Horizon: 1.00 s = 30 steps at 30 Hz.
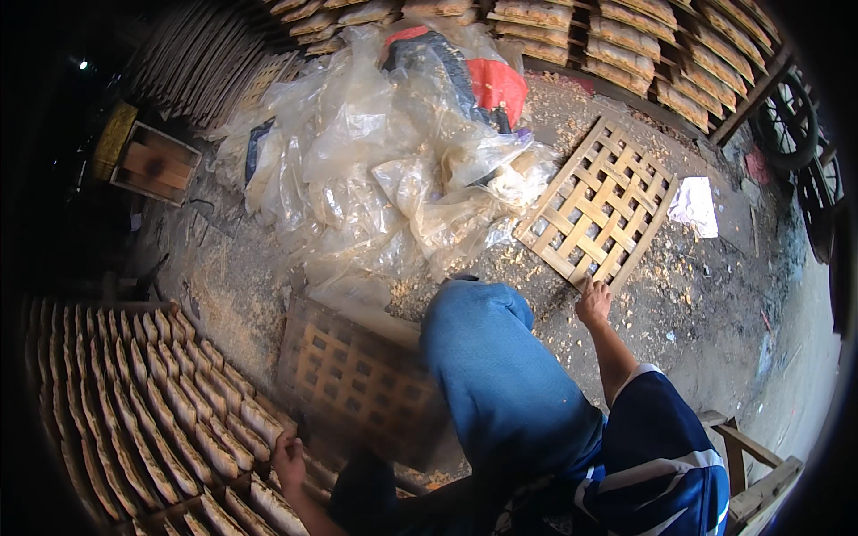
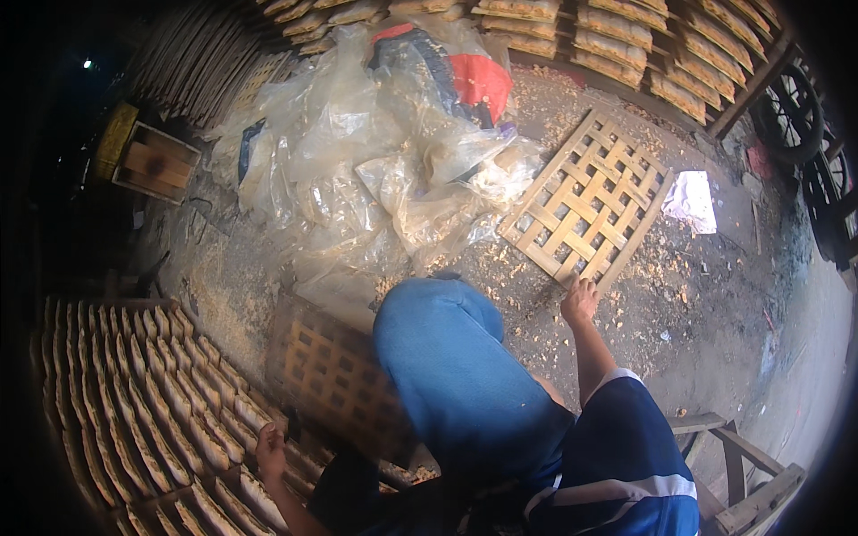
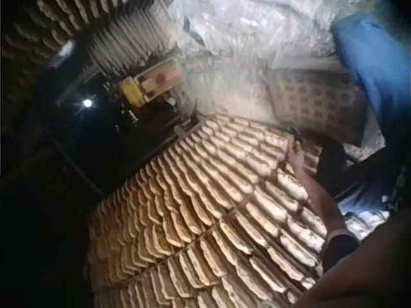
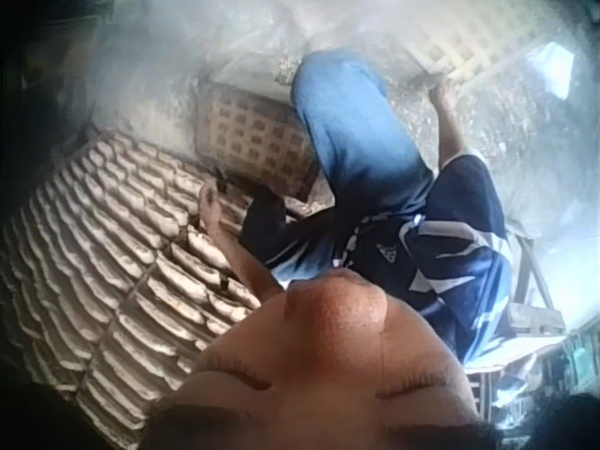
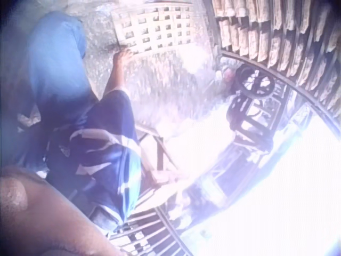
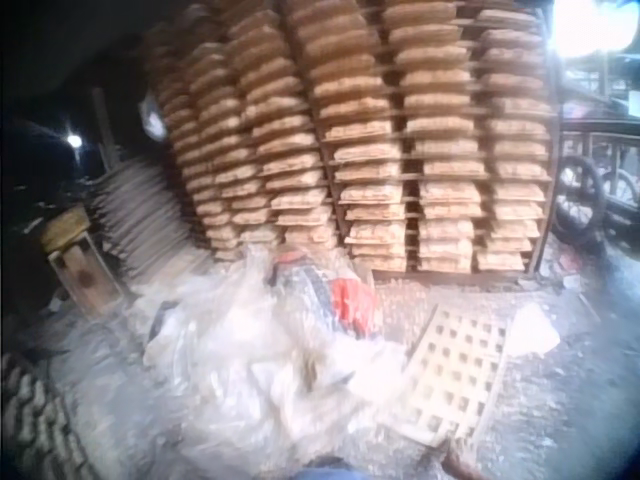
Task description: The person sits on the floor and assembles a rectangular wooden lattice by hand, inserting thin wooden strips into a grid frame. The person repeatedly adjusts and aligns the strips, then places the completed lattice aside and handles a plastic bag.
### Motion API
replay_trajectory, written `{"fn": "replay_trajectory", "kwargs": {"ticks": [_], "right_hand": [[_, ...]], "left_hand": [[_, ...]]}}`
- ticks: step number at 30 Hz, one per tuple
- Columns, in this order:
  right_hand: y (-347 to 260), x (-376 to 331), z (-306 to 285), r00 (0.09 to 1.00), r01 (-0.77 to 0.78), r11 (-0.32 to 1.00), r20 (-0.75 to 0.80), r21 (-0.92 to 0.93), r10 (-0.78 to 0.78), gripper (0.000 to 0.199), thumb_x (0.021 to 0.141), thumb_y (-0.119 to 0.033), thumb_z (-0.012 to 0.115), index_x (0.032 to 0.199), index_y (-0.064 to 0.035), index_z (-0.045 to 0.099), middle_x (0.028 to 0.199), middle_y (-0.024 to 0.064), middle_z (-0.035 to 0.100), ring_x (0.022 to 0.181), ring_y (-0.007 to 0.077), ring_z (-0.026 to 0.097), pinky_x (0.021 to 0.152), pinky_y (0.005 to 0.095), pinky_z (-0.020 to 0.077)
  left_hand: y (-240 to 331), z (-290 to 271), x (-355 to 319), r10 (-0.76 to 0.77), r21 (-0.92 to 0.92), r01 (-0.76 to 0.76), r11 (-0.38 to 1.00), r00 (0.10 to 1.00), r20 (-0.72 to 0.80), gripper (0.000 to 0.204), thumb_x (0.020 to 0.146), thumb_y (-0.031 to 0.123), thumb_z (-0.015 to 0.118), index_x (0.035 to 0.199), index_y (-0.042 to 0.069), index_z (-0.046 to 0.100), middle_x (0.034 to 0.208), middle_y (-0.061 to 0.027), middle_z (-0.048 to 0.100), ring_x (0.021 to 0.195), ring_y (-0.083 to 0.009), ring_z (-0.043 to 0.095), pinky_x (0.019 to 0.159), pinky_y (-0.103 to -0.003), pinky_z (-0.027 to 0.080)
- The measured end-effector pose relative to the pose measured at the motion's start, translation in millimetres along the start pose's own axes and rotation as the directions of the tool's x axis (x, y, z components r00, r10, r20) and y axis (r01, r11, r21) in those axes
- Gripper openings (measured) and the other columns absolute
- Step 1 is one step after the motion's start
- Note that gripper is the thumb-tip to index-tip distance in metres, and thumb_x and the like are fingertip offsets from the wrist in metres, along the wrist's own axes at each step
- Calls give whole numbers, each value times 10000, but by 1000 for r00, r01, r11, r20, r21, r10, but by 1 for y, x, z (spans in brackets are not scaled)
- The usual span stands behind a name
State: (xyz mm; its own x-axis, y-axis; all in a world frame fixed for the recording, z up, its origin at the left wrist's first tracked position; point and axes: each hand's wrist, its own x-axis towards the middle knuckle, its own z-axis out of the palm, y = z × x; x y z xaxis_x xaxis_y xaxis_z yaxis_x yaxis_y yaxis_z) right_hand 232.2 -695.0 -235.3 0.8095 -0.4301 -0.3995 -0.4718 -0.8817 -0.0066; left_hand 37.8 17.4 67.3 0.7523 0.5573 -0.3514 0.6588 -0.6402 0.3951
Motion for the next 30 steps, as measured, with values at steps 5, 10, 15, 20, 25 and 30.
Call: {"fn": "replay_trajectory", "kwargs": {"ticks": [5,10,15,20,25,30], "right_hand": [[4,6,-5,995,-13,1000,-102,-28,10,693,776,-176,758,1410,-109,486,1331,138,493,1300,339,449,1025,464,432],[-13,2,-4,980,112,987,-152,-119,-129,546,825,-165,674,1356,-95,564,1330,132,514,1288,321,465,968,447,452],[30,25,73,942,163,955,-250,-248,-226,384,911,-208,579,1265,-61,597,1278,147,553,1229,316,505,922,417,465],[65,103,85,937,198,901,-195,-386,-289,415,941,-460,593,1248,-183,624,1197,158,639,1123,368,574,943,518,479],[50,56,-26,932,296,920,-133,-257,-337,341,914,-366,590,1145,-114,607,1034,178,653,950,362,624,800,496,509],[35,30,-175,741,564,813,-346,-145,-576,273,888,-272,587,1041,-46,590,872,197,668,777,356,673,657,474,538]], "left_hand": [[-7,16,-10,172,-35,-176,984,980,-98,404,954,216,688,1331,113,587,1056,-135,685,908,-268,654,828,-386,521],[15,23,-19,31,32,-31,999,999,-15,421,960,300,687,1338,142,587,1065,-112,705,863,-255,661,833,-383,520],[39,24,-2,30,38,-29,999,999,-43,398,959,308,681,1312,142,603,1075,-99,722,854,-247,680,786,-387,544],[40,49,11,162,-17,-163,986,984,-68,396,917,315,716,1271,162,628,1034,-91,729,820,-254,691,748,-389,555],[75,25,12,200,12,-200,980,973,-115,365,905,305,724,1227,152,644,984,-101,721,798,-265,686,732,-390,552],[109,0,5,303,-102,-335,937,922,-239,356,928,264,703,1238,110,620,996,-104,704,795,-276,677,726,-397,540]]}}
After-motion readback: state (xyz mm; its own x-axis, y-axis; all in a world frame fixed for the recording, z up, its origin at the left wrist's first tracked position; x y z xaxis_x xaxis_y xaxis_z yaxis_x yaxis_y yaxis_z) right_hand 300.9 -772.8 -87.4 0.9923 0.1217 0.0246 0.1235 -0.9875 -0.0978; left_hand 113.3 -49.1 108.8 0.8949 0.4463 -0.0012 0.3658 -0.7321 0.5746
